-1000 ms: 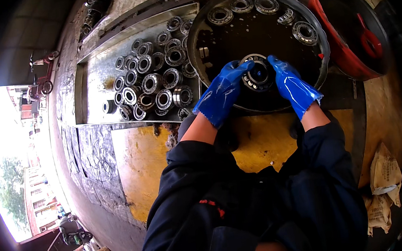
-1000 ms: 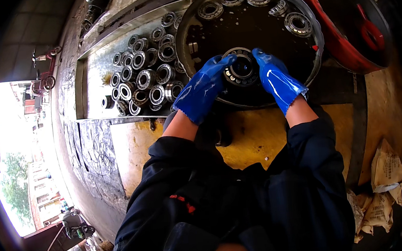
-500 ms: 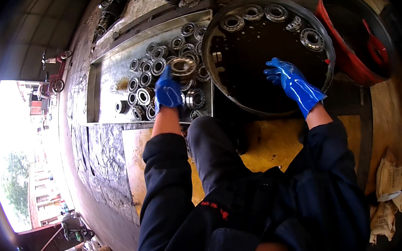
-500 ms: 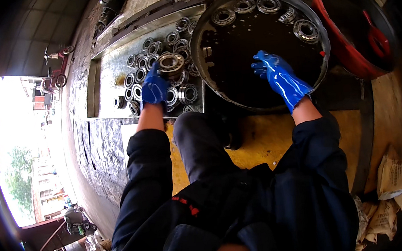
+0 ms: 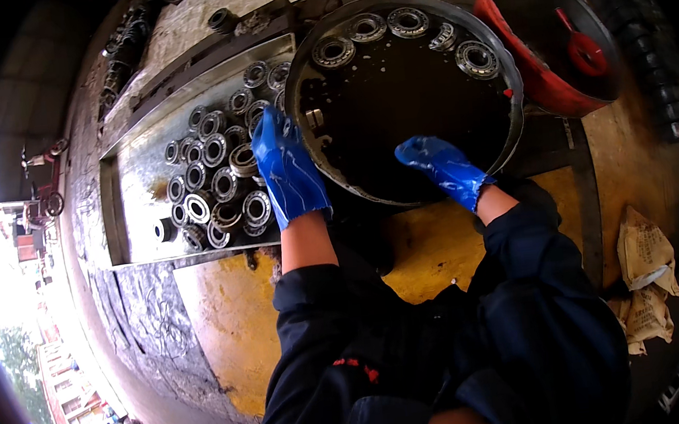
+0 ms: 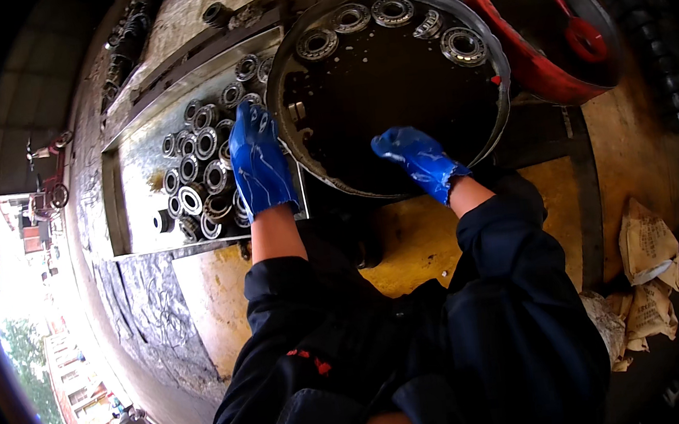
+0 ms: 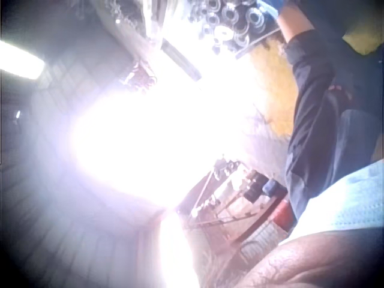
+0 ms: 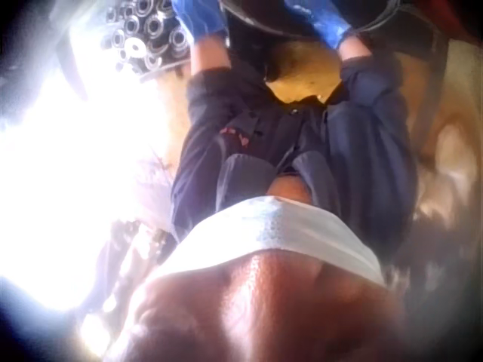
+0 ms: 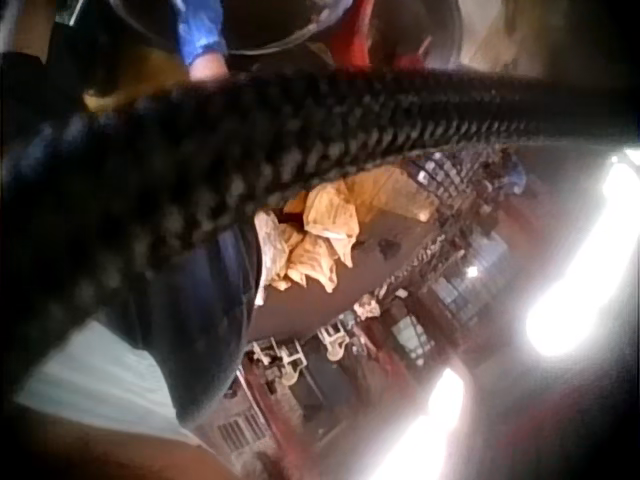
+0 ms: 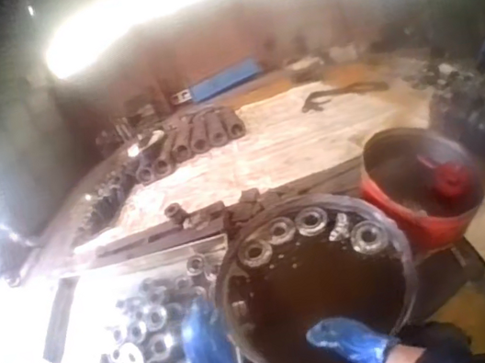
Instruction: The person repeatedly picks up metal bearings from a tray, dips them into a dark liquid in a bucket, and places them back into the tray. The process is repeated for multiple bearings throughout the clip.
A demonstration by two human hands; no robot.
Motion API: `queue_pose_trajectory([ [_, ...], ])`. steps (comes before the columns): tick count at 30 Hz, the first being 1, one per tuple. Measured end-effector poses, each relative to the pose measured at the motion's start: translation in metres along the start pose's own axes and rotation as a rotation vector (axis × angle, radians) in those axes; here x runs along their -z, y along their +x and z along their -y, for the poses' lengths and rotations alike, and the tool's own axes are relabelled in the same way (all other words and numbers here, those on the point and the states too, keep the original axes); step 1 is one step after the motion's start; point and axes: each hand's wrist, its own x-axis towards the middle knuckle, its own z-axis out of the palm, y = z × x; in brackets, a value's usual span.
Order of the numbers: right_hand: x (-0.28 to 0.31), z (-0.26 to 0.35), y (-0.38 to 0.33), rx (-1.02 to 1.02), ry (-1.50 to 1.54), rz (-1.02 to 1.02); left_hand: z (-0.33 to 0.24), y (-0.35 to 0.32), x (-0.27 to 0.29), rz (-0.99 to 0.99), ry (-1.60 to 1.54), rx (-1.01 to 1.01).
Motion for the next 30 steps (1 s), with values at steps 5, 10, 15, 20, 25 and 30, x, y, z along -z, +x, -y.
queue_pose_trajectory([
  [5, -0.013, 0.029, -0.002, -0.248, -0.066, 0.073, -0.02, 0.002, 0.008, -0.064, -0.388, 0.022],
  [10, -0.026, 0.019, 0.042, -0.178, 0.189, 0.166, -0.009, 0.015, 0.018, -0.017, -0.513, -0.091],
  [15, -0.059, 0.098, 0.089, -0.069, 0.167, 0.114, -0.023, 0.018, 0.033, -0.094, -0.686, -0.093],
  [20, -0.11, 0.074, 0.174, -0.092, 0.204, 0.093, -0.013, 0.014, 0.04, -0.016, -0.752, -0.107],
  [25, -0.151, 0.065, 0.21, -0.095, -0.025, -0.089, -0.019, 0.01, 0.047, 0.031, -0.779, -0.122],
  [30, -0.146, 0.064, 0.198, -0.205, 0.154, -0.027, -0.01, 0.013, 0.047, 0.059, -0.808, -0.12],
])
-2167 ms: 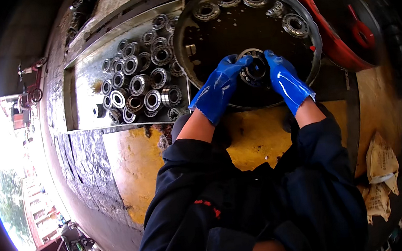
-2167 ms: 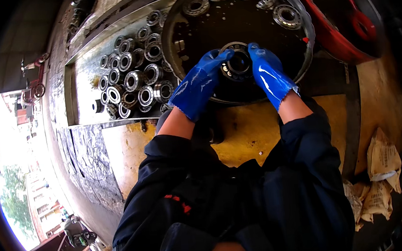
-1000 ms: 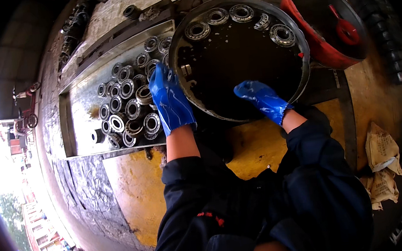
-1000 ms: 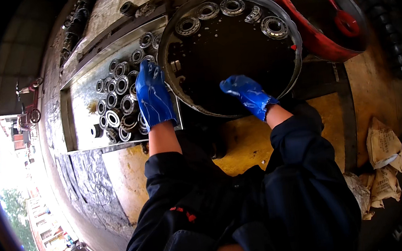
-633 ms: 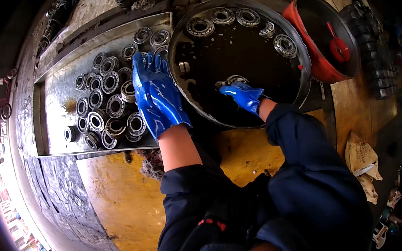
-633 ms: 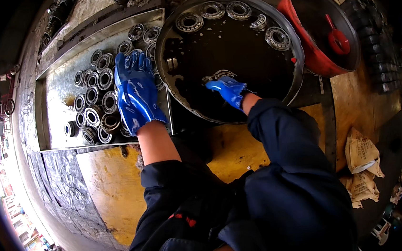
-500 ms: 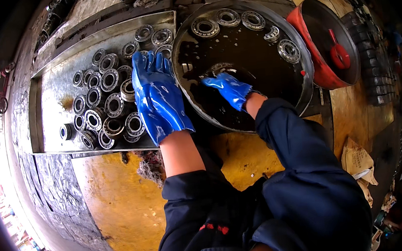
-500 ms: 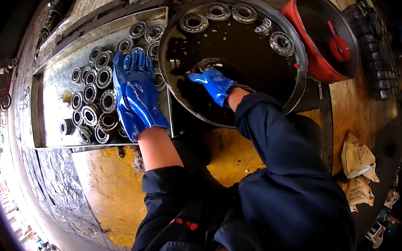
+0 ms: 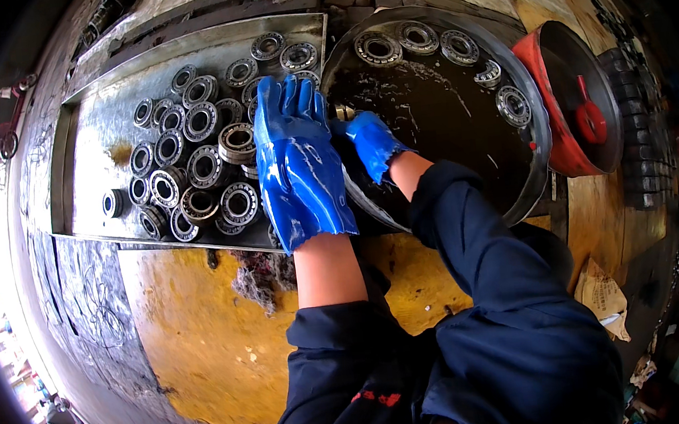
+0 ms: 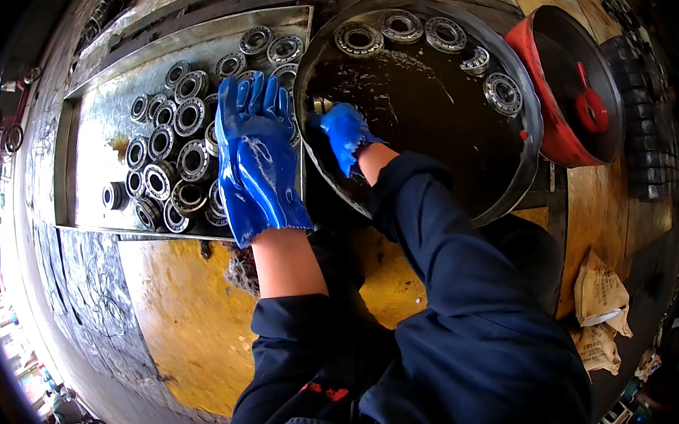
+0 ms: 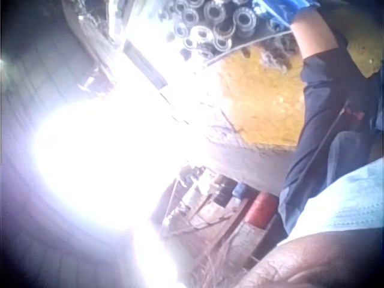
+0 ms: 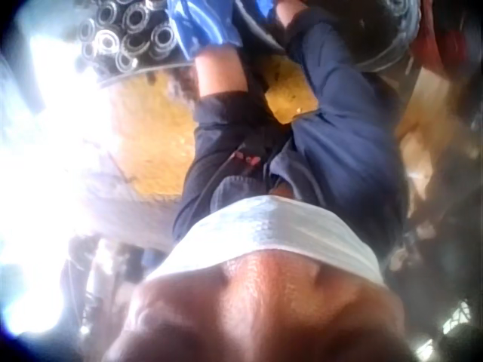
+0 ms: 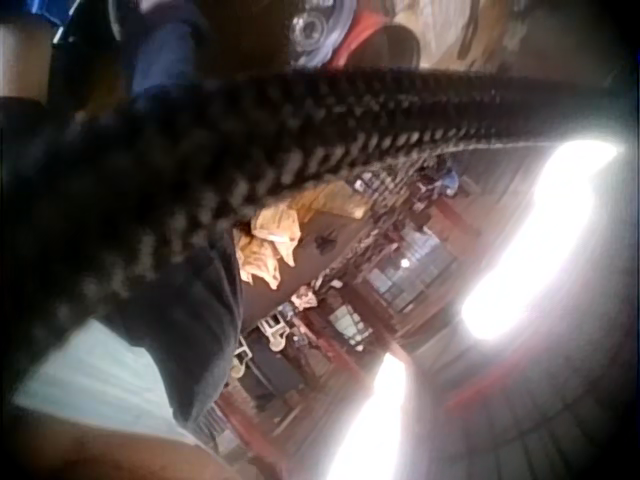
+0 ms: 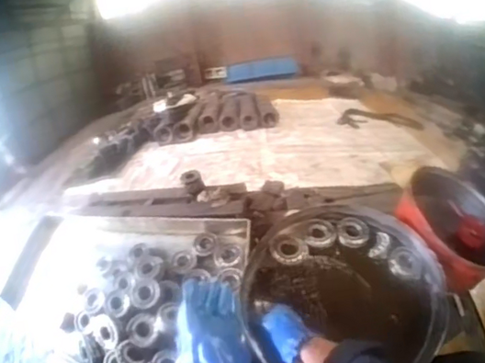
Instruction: The person repeatedly picks up metal bearings from a tray, dips them into a dark liquid in a bucket, and places them back into the tray. The process is repeated for multiple bearings throughout the clip.
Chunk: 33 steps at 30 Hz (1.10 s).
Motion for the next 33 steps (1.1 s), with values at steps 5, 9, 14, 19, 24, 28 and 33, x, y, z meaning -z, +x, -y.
queue_pose_trajectory([
  [5, 0.051, 0.002, -0.046, 0.076, -0.118, 0.122, 0.008, 0.002, -0.003, 0.029, -0.035, 0.003],
  [9, 0.093, -0.005, -0.084, 0.022, -0.364, 0.17, 0.011, 0.007, -0.009, 0.082, -0.045, 0.002],
  [14, 0.131, -0.041, -0.111, -0.036, -0.621, 0.247, 0.015, 0.024, 0.016, 0.112, -0.085, 0.041],
  [19, 0.168, -0.098, -0.124, -0.043, -0.509, 0.222, 0.019, 0.036, 0.001, -0.113, -0.077, 0.191],
  [24, 0.185, -0.099, -0.14, -0.066, -0.595, 0.194, 0.017, 0.046, -0.016, -0.303, -0.03, 0.269],
  [28, 0.191, -0.097, -0.146, -0.001, -0.611, 0.192, 0.014, 0.047, -0.022, -0.332, -0.015, 0.268],
  [33, 0.203, -0.139, -0.127, -0.07, -0.714, 0.171, 0.035, 0.053, 0.019, -0.04, -0.133, 0.255],
])
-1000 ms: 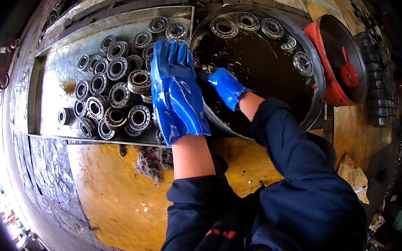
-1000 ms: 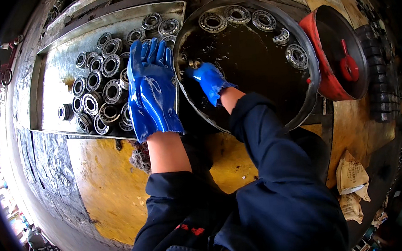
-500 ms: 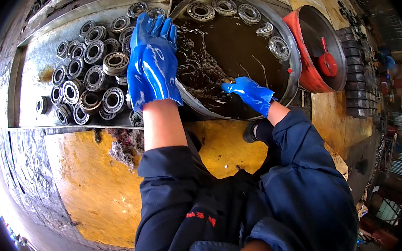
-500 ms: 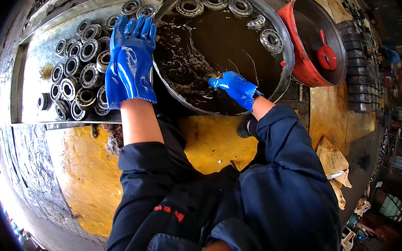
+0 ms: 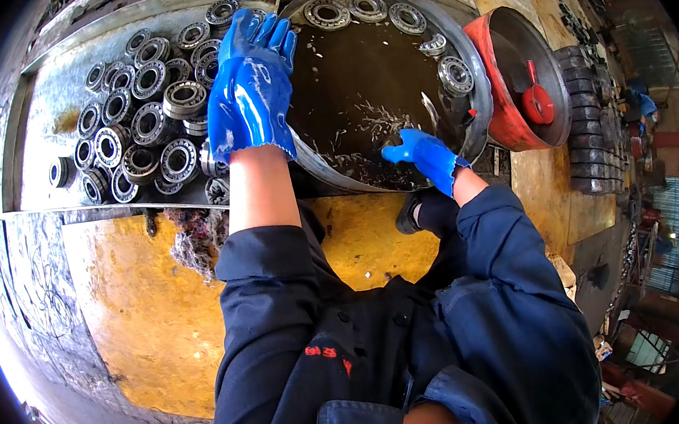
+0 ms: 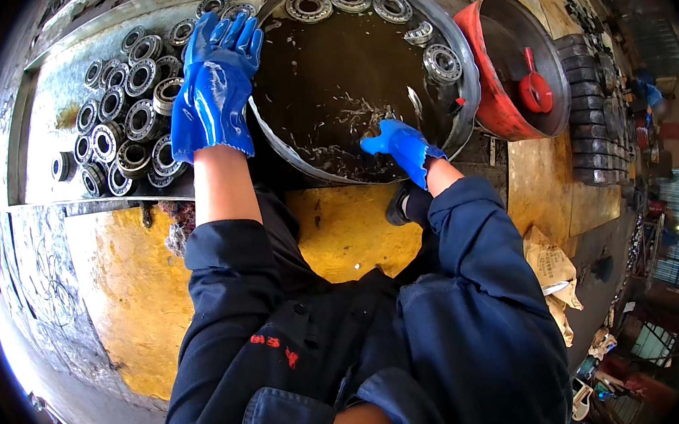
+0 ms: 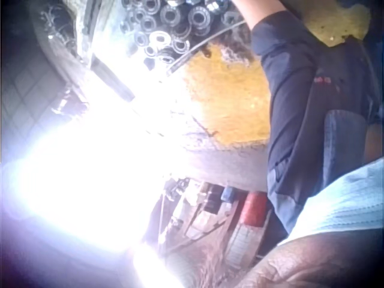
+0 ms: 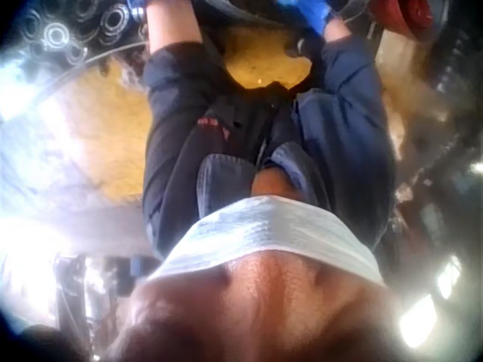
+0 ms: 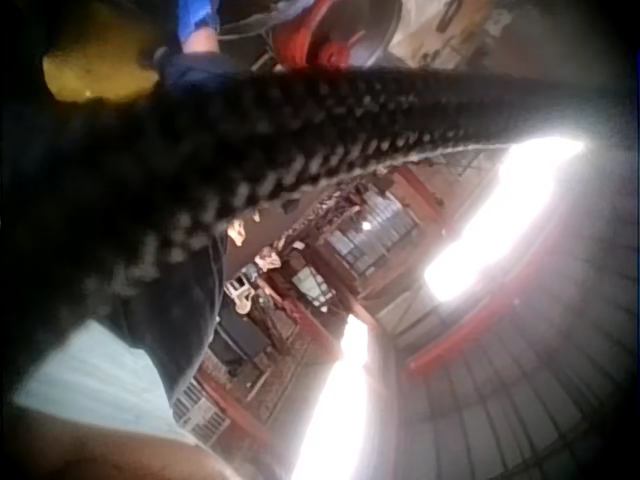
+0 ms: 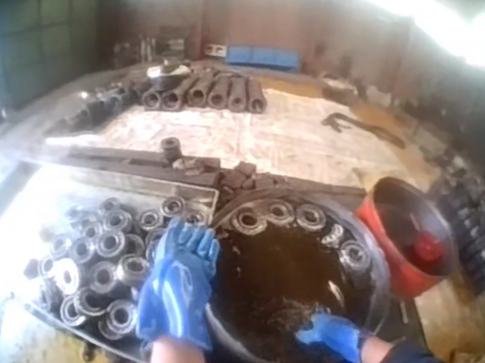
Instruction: The person repeatedly picks up metal bearings from a tray, dips them into a dark liquid in a bucket, and places them back into the tray. The process is repeated for multiple bearings throughout the clip.
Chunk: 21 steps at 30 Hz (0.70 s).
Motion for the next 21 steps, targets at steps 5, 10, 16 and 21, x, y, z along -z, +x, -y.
queue_pose_trajectory([
  [5, 0.003, 0.038, -0.012, 0.003, 0.08, 0.06, 0.002, -0.034, 0.023, 0.402, -0.193, -0.07],
  [10, -0.003, 0.03, -0.005, -0.071, 0.059, 0.017, 0.008, -0.026, -0.006, 0.171, -0.02, -0.028],
  [16, -0.017, 0.06, -0.021, 0.039, -0.371, -0.275, 0.026, -0.021, -0.006, 0.124, 0.142, 0.026],
  [21, -0.01, 0.061, -0.032, 0.196, -0.491, -0.256, 0.03, -0.035, -0.022, 0.118, 0.141, 0.09],
])
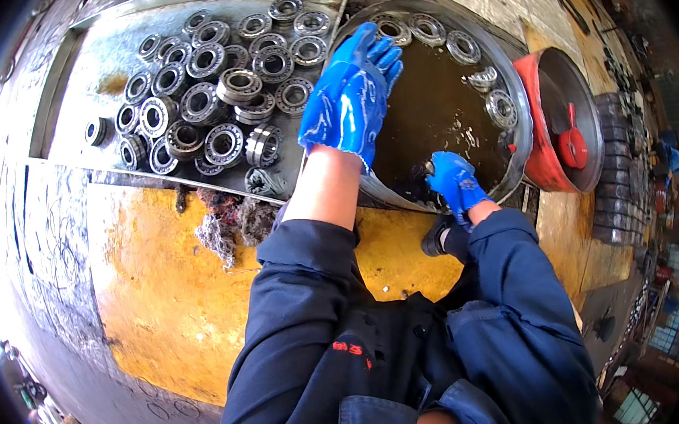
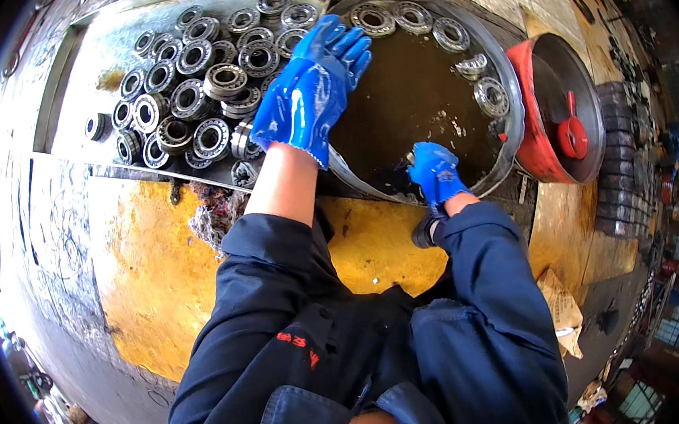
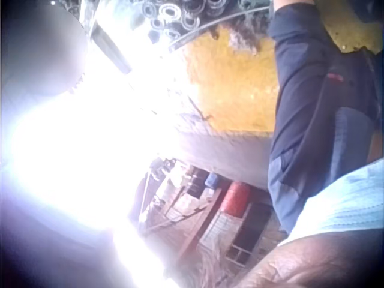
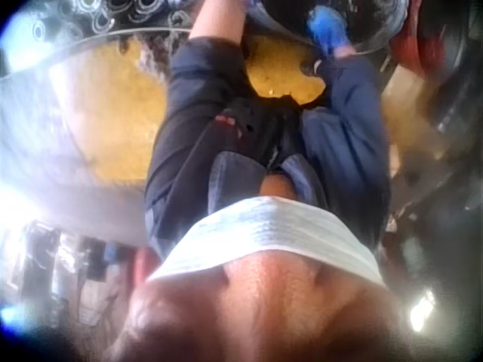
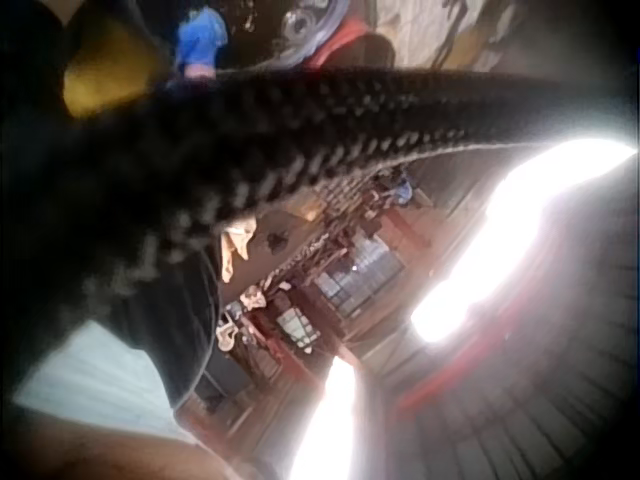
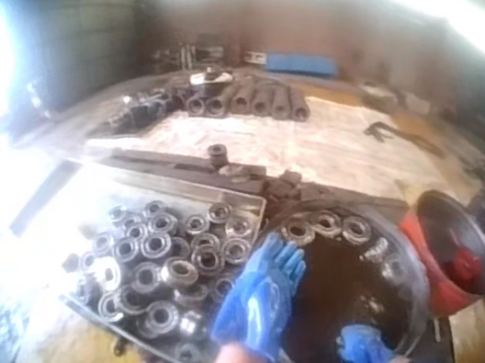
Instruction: The person repeatedly picks up metal bearings from a tray, dips them into a dark liquid in a bucket, and places them back into the tray. The process is repeated for multiple bearings throughout the clip.
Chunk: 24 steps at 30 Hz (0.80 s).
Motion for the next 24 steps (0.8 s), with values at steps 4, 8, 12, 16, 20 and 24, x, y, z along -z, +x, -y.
queue_pose_trajectory([
  [4, -0.008, -0.016, 0.011, 0.281, -0.416, 0.098, -0.003, 0.01, -0.009, -0.128, 0.075, 0.013],
  [8, -0.011, -0.038, 0.007, 0.406, -0.322, 0.062, -0.005, 0.015, -0.013, -0.128, 0.041, 0.003],
  [12, -0.025, -0.058, 0.003, -0.322, 0.42, 0.19, -0.009, 0.019, -0.018, -0.12, 0.03, 0.026],
  [16, -0.012, -0.05, -0.002, -0.196, 0.1, 0.216, -0.016, 0.02, -0.014, -0.126, 0.074, -0.007],
  [20, 0.0, -0.028, 0.007, 0.341, -0.458, 0.267, -0.019, 0.026, -0.022, -0.195, 0.038, 0.041],
  [24, 0.022, -0.017, -0.001, 0.124, -0.27, 0.317, -0.017, 0.029, -0.009, -0.177, -0.023, 0.048],
])
